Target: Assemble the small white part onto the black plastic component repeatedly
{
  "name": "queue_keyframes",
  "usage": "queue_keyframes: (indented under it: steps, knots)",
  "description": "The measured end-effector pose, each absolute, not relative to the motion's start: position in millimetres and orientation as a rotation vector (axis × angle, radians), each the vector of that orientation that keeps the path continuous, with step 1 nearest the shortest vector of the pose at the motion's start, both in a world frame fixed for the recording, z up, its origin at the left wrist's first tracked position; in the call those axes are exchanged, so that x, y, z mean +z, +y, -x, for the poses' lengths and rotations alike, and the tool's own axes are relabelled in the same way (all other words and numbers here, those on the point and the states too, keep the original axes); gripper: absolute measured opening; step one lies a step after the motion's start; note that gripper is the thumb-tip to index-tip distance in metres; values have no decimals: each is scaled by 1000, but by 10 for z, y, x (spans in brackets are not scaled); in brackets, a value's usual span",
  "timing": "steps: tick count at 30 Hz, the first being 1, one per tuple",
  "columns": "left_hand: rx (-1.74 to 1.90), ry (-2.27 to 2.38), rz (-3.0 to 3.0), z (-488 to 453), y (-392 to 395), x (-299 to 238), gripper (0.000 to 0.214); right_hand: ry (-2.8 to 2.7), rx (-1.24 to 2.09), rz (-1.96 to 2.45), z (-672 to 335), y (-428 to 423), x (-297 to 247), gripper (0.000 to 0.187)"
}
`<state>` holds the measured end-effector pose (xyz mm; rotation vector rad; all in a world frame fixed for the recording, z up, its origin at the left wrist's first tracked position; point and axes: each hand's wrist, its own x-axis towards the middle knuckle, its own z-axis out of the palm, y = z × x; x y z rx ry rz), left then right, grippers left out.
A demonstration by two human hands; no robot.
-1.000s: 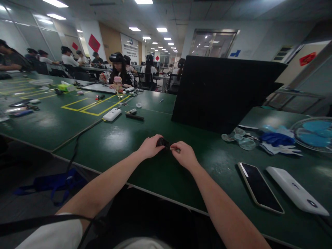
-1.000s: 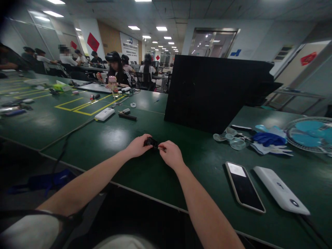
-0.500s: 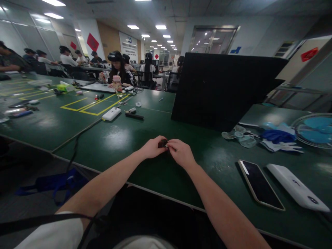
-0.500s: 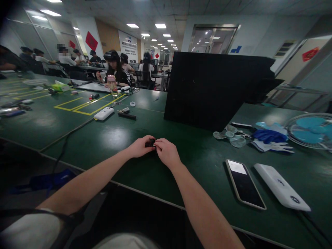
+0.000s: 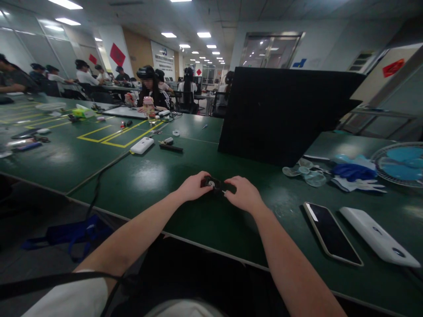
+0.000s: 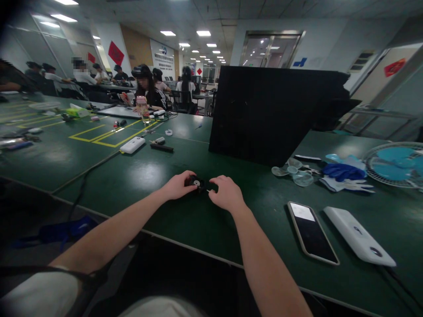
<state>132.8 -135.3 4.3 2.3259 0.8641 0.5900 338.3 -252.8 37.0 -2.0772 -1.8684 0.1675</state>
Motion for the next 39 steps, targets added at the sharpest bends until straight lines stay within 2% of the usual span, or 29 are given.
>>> queue_keyframes:
  steps: [4,10,15,18,22,28,39]
  knots:
    - [677,961,-2421,-1317,-1313,44,42,-1909,276,2224,-3414,-2487,303,37]
    - [704,980,-2461,-1297,-1287,47,41,-1681,297,2419,-3508,-2517,298,41]
    - [697,972,-2442,-1298,-1292,28,42,-1742,306,2186,-3435,-2539,334,28]
    - [694,885,-2447,-1312,-1299,9,44,-1771,360,1980,-3292,-2532,325,37]
    - [642,786,-2423,-1318,-1328,18,47,-1683,446,1940,-3207,-2531,294,51]
    - [621,826,-2394,-1313,-1354,45,48,-1649,403,1846,-3220,-2548,330,25]
    - [616,782,-2344,-1313,-1348,11,50,-1704,338,1878,-3203,-2528,312,24]
